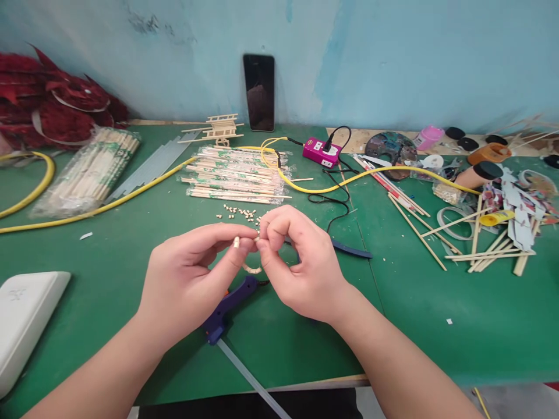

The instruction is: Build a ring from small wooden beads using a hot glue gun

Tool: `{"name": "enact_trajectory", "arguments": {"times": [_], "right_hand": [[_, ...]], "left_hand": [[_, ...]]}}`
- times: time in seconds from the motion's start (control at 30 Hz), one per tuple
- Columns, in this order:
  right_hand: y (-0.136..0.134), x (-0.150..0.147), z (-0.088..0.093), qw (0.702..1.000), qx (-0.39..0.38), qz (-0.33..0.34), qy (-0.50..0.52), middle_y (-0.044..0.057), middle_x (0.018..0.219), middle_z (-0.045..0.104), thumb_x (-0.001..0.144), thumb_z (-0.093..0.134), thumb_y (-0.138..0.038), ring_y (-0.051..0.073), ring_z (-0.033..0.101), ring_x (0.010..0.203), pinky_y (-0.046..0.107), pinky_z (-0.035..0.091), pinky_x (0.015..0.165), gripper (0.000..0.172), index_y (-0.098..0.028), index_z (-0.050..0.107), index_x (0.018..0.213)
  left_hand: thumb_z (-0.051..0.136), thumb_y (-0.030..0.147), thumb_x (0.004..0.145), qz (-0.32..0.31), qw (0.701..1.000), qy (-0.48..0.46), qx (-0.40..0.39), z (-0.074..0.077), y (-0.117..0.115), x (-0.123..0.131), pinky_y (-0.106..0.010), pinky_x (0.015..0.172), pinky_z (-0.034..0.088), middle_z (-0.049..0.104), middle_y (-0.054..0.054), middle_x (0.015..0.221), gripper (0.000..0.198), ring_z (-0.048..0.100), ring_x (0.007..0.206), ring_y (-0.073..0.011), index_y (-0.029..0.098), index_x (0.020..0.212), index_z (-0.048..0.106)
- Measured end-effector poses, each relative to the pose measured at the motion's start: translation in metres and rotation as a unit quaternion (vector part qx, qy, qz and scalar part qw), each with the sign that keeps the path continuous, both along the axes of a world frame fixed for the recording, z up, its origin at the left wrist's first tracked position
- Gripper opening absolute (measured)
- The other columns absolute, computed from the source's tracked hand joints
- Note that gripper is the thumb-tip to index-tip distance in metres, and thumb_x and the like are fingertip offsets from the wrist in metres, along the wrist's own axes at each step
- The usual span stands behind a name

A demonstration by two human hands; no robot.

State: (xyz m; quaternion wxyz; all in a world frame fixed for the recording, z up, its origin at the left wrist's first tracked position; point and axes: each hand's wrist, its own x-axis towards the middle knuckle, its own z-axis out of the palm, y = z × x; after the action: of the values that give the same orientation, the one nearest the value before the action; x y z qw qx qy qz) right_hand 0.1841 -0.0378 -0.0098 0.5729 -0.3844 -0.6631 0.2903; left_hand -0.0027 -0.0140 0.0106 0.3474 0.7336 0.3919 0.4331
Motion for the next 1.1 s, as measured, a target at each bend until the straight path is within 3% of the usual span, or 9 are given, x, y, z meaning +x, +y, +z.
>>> {"name": "enact_trajectory", "arguments": {"times": [0.23,0.6,0.87,1.1], "right_hand": [[-0.0022,-0.0026,-0.0014,1.0,0.006,-0.015,0.001,0.0,0.095,0.06,0.093,0.067,0.005,0.016,0.062,0.091,0.032,0.054,0.077,0.036,-0.025,0.047,0.091],[-0.0075,-0.0084,-0.0014,0.998,0.03,-0.045,-0.016,0.0,0.094,0.061,0.092,0.066,0.006,0.017,0.063,0.087,0.036,0.052,0.075,0.04,-0.025,0.042,0.089],[-0.0047,-0.007,-0.0028,0.996,0.061,-0.064,-0.018,0.001,0.098,0.068,0.092,0.071,0.005,0.017,0.069,0.091,0.035,0.057,0.078,0.038,-0.025,0.048,0.091],[-0.0046,-0.006,-0.0013,0.992,0.096,-0.069,-0.048,0.002,0.099,0.071,0.09,0.07,0.007,0.016,0.073,0.091,0.032,0.061,0.076,0.037,-0.025,0.051,0.094]], "left_hand": [[0.073,0.009,0.1,0.0,0.999,0.009,0.043,-0.001,-0.0004,0.0005,-0.016,0.08,0.064,0.087,0.003,0.096,0.014,0.079,0.079,-0.0075,0.019,0.103,0.083],[0.074,0.007,0.098,0.012,0.998,0.015,0.06,0.0002,-0.004,0.003,-0.013,0.08,0.062,0.087,0.004,0.095,0.016,0.078,0.079,-0.007,0.019,0.102,0.083],[0.074,0.01,0.101,0.029,0.997,-0.002,0.077,-0.0003,-0.0064,0.0032,-0.014,0.08,0.062,0.087,0.005,0.096,0.014,0.078,0.08,-0.0063,0.02,0.104,0.082],[0.072,0.004,0.1,0.016,0.988,0.007,0.153,-0.0027,-0.0065,0.0015,-0.016,0.089,0.063,0.087,0.002,0.099,0.019,0.08,0.089,-0.0081,0.019,0.109,0.08]]}}
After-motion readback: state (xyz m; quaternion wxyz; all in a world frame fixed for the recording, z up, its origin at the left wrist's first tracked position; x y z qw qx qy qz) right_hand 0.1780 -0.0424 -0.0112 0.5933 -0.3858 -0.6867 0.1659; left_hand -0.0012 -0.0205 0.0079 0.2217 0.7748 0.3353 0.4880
